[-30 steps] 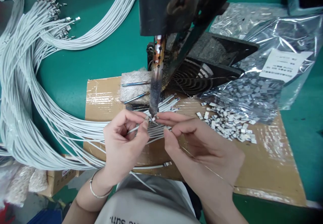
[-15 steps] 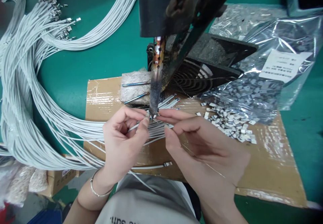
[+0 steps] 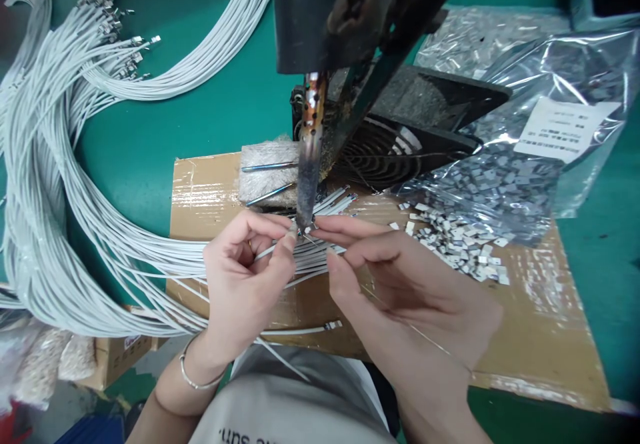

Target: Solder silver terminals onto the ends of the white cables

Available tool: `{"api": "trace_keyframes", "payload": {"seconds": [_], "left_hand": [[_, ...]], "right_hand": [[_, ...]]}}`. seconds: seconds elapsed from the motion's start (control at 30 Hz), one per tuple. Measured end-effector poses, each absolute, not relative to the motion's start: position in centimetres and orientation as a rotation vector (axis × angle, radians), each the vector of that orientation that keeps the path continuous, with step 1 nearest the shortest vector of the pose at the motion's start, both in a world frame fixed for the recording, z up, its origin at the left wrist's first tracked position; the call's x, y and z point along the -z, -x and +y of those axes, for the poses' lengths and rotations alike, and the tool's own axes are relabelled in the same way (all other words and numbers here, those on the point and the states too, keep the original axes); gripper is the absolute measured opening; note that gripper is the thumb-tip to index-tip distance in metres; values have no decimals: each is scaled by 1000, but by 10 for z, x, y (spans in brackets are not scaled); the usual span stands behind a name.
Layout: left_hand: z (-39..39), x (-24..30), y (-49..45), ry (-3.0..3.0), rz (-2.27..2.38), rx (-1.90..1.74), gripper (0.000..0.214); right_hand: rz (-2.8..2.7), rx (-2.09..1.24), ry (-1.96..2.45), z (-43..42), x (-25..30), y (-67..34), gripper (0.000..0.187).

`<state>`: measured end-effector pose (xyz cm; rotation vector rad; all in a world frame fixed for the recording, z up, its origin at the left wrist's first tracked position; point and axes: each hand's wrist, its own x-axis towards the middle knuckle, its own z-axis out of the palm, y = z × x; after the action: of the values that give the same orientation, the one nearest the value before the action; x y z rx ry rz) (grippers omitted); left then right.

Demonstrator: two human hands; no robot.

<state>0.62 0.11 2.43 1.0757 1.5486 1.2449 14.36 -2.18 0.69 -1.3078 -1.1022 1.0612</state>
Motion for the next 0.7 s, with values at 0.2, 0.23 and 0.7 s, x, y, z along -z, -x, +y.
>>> {"api": "trace_keyframes", "payload": {"seconds": [0.2,0.23,0.7], "left_hand": [[2,-25,-7,-1103,1531,-1276,16],[3,-24,-7,-1108,1530,-1283,16],[3,-23,-5,-1119,1538,-1270,16]], "right_hand": [[-1137,-1033,1264,-22,-3,-146,24],[-1135,-1031,1261,-22,-2,-146,24],[-1155,-1050,1240,-21,1,-146,23]]}}
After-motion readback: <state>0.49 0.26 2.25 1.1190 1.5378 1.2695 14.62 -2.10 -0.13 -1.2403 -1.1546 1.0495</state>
